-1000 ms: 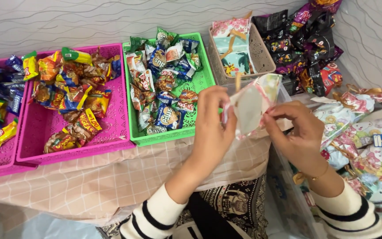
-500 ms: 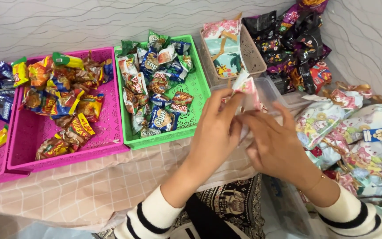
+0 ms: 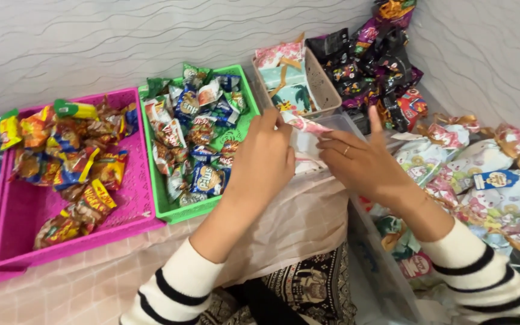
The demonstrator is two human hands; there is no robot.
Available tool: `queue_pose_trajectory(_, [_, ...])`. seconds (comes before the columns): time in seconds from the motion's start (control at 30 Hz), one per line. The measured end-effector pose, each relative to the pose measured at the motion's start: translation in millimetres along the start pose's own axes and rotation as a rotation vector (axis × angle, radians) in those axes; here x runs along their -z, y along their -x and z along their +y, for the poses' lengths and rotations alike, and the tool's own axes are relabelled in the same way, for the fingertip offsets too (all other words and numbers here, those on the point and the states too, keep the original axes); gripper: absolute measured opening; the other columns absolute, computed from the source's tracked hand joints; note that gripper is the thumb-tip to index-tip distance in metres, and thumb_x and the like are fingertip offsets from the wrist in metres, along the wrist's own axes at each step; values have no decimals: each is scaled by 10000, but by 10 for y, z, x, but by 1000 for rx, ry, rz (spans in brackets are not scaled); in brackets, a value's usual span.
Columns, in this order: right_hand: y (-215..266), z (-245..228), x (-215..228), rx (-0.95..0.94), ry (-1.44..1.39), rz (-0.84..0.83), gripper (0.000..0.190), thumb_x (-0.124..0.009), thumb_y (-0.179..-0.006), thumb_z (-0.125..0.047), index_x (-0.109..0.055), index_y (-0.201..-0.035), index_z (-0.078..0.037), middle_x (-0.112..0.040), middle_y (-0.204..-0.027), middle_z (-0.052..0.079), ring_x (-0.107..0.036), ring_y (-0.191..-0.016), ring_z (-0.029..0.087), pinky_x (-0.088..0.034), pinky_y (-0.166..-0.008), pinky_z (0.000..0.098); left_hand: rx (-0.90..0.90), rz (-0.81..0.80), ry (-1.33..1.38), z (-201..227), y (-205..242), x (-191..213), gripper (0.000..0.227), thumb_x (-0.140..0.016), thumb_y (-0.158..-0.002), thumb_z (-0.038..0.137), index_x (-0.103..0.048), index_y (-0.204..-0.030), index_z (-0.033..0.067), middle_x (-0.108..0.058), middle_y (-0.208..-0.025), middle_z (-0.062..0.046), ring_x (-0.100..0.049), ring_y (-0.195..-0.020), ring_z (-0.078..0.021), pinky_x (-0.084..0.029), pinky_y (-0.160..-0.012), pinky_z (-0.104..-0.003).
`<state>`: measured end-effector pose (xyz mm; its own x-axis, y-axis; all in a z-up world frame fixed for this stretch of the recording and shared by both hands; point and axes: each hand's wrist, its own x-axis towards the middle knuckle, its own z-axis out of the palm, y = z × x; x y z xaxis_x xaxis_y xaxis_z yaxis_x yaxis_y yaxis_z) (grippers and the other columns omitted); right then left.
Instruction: The person places small snack packets into patterned gift bags, occasionally using wooden sticks to help position items inside, and sets the finished bags aside.
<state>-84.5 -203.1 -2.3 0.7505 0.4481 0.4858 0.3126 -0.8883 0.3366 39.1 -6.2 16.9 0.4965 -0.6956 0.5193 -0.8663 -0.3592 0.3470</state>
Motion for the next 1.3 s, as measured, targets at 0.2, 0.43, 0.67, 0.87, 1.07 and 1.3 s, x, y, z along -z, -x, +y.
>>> queue_pose_trajectory(0.2, [119, 595, -61, -500, -569, 306, 172, -608, -1041, -112, -723, -1157, -61, -737, -1118, 120, -679, -1181, 298, -457, -1095, 552, -54, 120, -20, -203, -337, -244, 117, -635, -747, -8, -700, -830, -59, -580, -902, -163, -647, -803, -364, -601, -614, -412])
queue_pose_trajectory(0.43, [1619, 2529, -1082, -965, -181, 263, 98, -690, -1156, -110, -747, -1108, -47, -752, -1004, 99, -687, -892, 219, -582, -828, 366, -59, 47, 181, -197, -564, -106, 260, -482, -710, -215, -602, -902, -86, -468, -1031, -203, -525, -903, -401, -490, -755, -462])
queue_pose_trajectory(0.67, [1982, 2915, -1744, -1300, -97, -497, 660, -813, -824, -313, -571, -1360, -12, -633, -1288, 292, -562, -1185, 500, -413, -1001, 519, 13, 10, 365, -284, -785, -341, 359, -542, -758, -116, -682, -1085, -73, -483, -1111, -182, -580, -1084, -430, -516, -957, -477])
queue_pose_trajectory(0.87, [1737, 2786, -1710, -1347, -122, -600, 879, -814, -755, -337, -419, -1507, -112, -627, -1266, 316, -540, -1183, 553, -425, -970, 561, 31, -84, 604, -238, -942, -564, 399, -525, -742, -76, -719, -1088, -28, -515, -1047, -144, -605, -935, -326, -495, -844, -369])
queue_pose_trajectory(1.07, [1162, 2497, -954, -1421, 107, -301, 464, -878, -919, -353, -596, -1156, -72, -572, -1182, 198, -584, -1023, 398, -435, -886, 518, 116, -196, 656, -224, -1072, -754, 389, -558, -752, -97, -727, -1090, -5, -520, -1061, -125, -636, -824, -283, -507, -765, -361])
queue_pose_trajectory(1.3, [613, 1887, -507, -889, -723, 1171, 366, -921, -1001, 57, -642, -1232, 111, -743, -1239, 286, -761, -1126, 392, -688, -1016, 544, 48, -105, 664, -232, -1207, -1216, 361, -543, -738, -61, -738, -1040, -28, -555, -898, -166, -568, -1078, -336, -489, -857, -425])
